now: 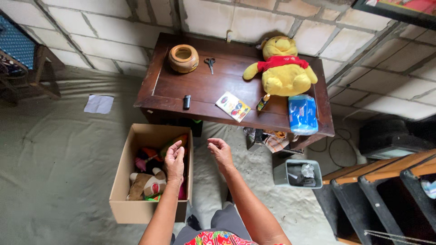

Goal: The person sorts various toys and household items from a wooden table into a cardboard box. They handle a plastic horse, a toy airplane, a plastic basket, a pink toy, a small electronic device, a stuffed monkey, and a plastic container, placing each into the box or onto a nearby shelf.

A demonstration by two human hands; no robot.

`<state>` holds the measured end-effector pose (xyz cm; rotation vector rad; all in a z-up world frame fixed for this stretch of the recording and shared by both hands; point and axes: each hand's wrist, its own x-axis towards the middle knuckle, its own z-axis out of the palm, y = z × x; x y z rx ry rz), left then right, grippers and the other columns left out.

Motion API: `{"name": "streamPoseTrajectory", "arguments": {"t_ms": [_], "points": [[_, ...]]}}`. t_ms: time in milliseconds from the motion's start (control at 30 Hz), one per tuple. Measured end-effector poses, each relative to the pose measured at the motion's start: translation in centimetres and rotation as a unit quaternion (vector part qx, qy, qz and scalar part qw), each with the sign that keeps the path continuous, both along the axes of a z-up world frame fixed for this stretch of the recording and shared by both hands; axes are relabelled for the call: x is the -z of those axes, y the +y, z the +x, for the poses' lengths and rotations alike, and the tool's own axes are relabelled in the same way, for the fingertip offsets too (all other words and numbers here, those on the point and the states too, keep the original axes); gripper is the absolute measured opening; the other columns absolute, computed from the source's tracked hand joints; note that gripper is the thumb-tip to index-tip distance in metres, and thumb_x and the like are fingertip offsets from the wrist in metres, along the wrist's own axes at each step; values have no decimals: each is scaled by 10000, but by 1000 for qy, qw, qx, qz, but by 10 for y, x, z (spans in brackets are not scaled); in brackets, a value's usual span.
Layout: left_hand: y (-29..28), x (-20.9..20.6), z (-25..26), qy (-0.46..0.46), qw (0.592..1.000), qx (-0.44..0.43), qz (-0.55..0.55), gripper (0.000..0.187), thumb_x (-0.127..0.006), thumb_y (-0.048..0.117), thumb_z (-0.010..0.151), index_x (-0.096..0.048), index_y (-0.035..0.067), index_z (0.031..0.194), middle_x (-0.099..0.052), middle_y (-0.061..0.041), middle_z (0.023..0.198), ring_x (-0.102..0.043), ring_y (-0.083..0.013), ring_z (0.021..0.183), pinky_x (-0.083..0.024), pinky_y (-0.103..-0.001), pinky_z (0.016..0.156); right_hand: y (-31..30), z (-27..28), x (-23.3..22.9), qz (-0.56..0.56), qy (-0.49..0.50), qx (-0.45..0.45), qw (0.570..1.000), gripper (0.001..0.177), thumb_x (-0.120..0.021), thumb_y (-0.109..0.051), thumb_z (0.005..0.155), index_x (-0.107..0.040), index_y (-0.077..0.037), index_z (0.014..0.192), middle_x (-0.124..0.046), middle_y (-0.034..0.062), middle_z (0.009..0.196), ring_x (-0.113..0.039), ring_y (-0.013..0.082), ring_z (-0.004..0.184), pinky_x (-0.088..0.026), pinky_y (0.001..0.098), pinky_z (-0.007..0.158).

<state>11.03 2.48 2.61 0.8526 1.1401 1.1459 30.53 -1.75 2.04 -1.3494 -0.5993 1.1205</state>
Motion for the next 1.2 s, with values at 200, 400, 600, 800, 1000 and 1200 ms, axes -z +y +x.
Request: {"name": "streamPoseTrajectory", "arguments": {"t_ms": [200,400,600,800,1000,1200], "points": [[32,-6,71,-14,999,-3,37,332,-664,143,971,-646,48,1289,-683,-17,1118,-601,-79,984,-490,-237,914,29,70,-19,-6,11,-1,1000,248,-702,-159,937,-715,-83,1173,-722,4,1057,-671,100,907,-531,261,776],[59,-19,149,0,999,17,51,333,-662,132,967,-648,46,1289,-678,-21,1186,-601,-81,1009,-478,-245,937,58,147,-30,21,18,8,1000,220,-693,-134,951,-728,-72,1159,-724,12,1065,-673,111,903,-519,264,761],[72,-18,212,2,999,22,43,334,-657,114,962,-647,47,1289,-671,-21,1192,-586,-73,1002,-473,-235,939,74,203,-30,-11,-4,10,1000,216,-684,-132,953,-734,-79,1156,-740,27,1077,-678,99,911,-520,253,759],[79,-4,242,-23,999,2,33,324,-656,108,978,-654,41,1296,-645,-11,1123,-554,-65,943,-461,-226,889,92,236,-26,4,42,-9,999,225,-678,-130,962,-709,-51,1170,-741,35,1100,-683,109,906,-520,253,750],[92,-13,247,4,1000,-16,21,324,-657,102,971,-659,42,1290,-641,-15,1111,-556,-68,953,-467,-227,890,108,244,-27,-5,32,-21,999,232,-687,-99,940,-699,-48,1166,-740,36,1103,-697,102,917,-540,254,769],[112,-13,251,-10,999,-14,33,320,-649,108,977,-646,36,1289,-663,-40,1166,-574,-87,995,-468,-242,913,128,245,-25,-17,40,-21,999,235,-677,-89,933,-705,-48,1163,-734,37,1100,-701,114,909,-539,247,763]]}}
